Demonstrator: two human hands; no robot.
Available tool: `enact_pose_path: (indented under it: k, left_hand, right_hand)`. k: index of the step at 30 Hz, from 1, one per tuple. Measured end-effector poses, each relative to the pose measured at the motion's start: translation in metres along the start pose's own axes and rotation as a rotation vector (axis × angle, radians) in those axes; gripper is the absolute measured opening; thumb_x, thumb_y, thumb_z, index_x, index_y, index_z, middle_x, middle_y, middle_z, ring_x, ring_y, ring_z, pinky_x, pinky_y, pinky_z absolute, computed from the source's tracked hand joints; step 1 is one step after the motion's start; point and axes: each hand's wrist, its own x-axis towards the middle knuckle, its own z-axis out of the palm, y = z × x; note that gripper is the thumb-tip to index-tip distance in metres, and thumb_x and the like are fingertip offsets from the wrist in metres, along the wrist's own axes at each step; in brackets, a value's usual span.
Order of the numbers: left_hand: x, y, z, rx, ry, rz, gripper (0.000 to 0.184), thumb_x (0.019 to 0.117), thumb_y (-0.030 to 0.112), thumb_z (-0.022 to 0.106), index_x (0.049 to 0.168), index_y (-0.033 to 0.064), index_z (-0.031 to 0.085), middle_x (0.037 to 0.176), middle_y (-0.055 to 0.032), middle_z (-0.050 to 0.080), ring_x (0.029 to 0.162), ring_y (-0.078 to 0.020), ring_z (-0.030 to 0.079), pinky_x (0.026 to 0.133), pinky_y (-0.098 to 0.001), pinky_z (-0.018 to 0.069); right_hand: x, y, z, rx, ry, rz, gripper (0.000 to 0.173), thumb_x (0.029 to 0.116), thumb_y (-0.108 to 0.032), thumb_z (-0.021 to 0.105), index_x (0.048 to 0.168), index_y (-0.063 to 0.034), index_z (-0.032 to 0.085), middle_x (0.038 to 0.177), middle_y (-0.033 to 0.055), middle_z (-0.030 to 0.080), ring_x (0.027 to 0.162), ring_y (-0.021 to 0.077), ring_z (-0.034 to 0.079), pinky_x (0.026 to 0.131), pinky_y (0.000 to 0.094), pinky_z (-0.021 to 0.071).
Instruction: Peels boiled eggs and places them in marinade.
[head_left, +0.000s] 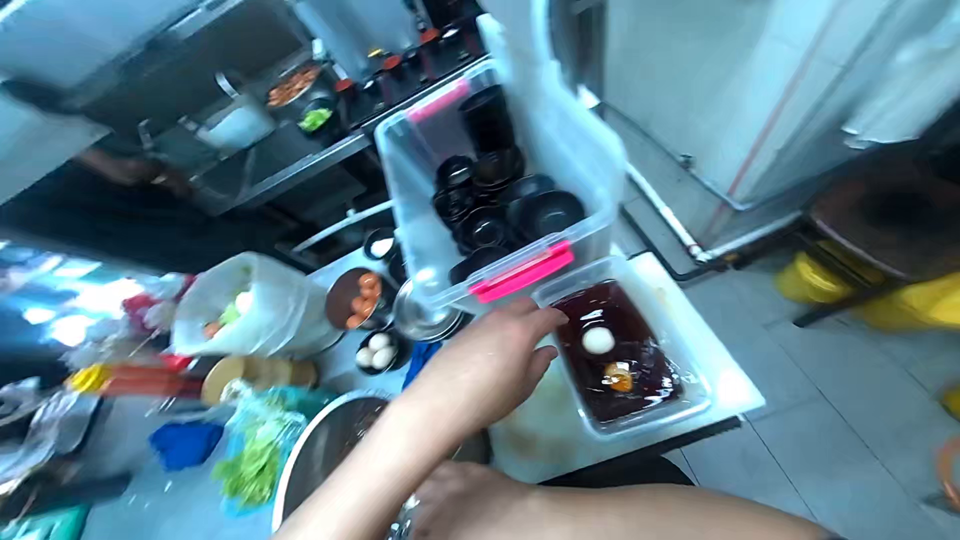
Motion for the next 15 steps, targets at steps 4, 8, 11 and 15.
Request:
enact_pose_path:
  k: [4,8,11,15]
  left_hand:
    - [-0.123,-0.055,-0.029,-0.049,0.170,-0.263,0.016,0.1000,0.033,0.062,0.102,0.0221,0.073,0.094,0.0093,0.067,0.080,-0.0030,0.065,0.070,-0.0260,0.0596]
    - [-0.215,-0.104,0.016,-0.199,-0.090,-0.762,0.020,0.1031,0.030,0.060,0.103,0.0162,0.075,0.091,-0.0022,0.071,0.084,-0.0187,0.068,0.080,-0.0480,0.0579]
    - [-0.238,-0.115,0.061,-0.270,-0.233,-0.870,0.027,0.1043,0.028,0.056,0.115,0.0105,0.073,0.106,-0.0124,0.073,0.102,-0.0300,0.069,0.094,-0.0569,0.0537]
    - [-0.234,-0.125,0.089,-0.319,-0.191,-0.838,0.025,0.1032,0.022,0.055,0.118,0.0118,0.072,0.110,-0.0120,0.072,0.106,-0.0297,0.068,0.097,-0.0556,0.0532]
  right_hand:
    - [0.000,0.009,0.003,-0.034,-0.090,-0.086,0.026,0.1056,-0.027,0.050,0.104,-0.0116,0.071,0.102,0.0047,0.072,0.117,0.0250,0.064,0.122,0.0455,0.0321]
    - [0.008,0.013,0.001,-0.075,-0.148,-0.114,0.032,0.1057,-0.036,0.047,0.103,-0.0131,0.069,0.098,0.0030,0.070,0.110,0.0226,0.064,0.118,0.0445,0.0355]
    - [0.022,0.008,-0.006,-0.077,-0.212,-0.051,0.031,0.1069,-0.034,0.046,0.107,-0.0127,0.068,0.102,0.0047,0.070,0.109,0.0234,0.065,0.113,0.0469,0.0407]
    - [0.046,0.004,-0.004,-0.150,-0.250,0.048,0.021,0.1033,-0.021,0.051,0.112,-0.0130,0.068,0.107,0.0062,0.070,0.108,0.0261,0.067,0.101,0.0499,0.0502]
